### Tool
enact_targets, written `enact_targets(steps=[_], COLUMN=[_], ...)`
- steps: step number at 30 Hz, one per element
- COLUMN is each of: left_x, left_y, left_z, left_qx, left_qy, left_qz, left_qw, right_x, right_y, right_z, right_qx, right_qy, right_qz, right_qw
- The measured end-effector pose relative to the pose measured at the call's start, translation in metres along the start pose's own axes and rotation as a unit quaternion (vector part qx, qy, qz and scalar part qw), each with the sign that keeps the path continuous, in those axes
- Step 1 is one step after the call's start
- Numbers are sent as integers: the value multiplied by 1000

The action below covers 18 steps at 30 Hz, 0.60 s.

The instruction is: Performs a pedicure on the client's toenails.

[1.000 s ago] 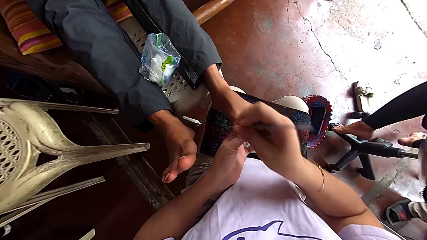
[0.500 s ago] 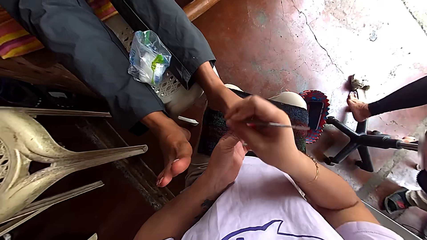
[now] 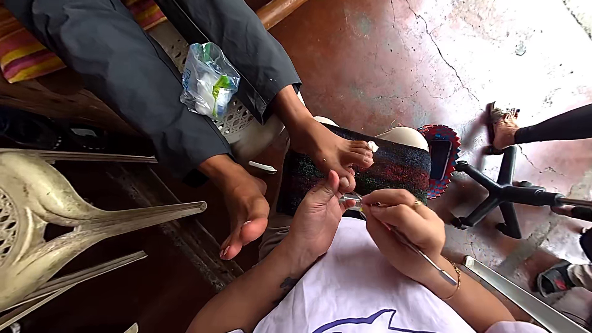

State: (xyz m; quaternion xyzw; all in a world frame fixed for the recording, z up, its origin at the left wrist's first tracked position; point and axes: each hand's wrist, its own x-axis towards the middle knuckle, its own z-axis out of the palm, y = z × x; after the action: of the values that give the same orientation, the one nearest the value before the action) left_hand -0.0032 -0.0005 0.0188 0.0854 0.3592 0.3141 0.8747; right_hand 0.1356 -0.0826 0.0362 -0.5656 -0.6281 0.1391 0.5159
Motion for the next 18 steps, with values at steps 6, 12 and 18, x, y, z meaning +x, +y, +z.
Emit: enact_targets(steps=[6, 12, 18], left_x=[-1, 0, 0], left_y=[0, -1, 0], left_z=[-2, -3, -4], left_qx=[0, -5, -3], left_qy=[-6, -1, -15], left_qz=[-4, -4, 1], left_qw=[1000, 1000, 1000], right_x=[3, 3, 1], right_y=[6, 7, 7], right_z=[9, 9, 8], right_qx=[102, 100, 120], right_qy=[47, 45, 43], right_qz=[43, 56, 58], right_qw=[993, 992, 990])
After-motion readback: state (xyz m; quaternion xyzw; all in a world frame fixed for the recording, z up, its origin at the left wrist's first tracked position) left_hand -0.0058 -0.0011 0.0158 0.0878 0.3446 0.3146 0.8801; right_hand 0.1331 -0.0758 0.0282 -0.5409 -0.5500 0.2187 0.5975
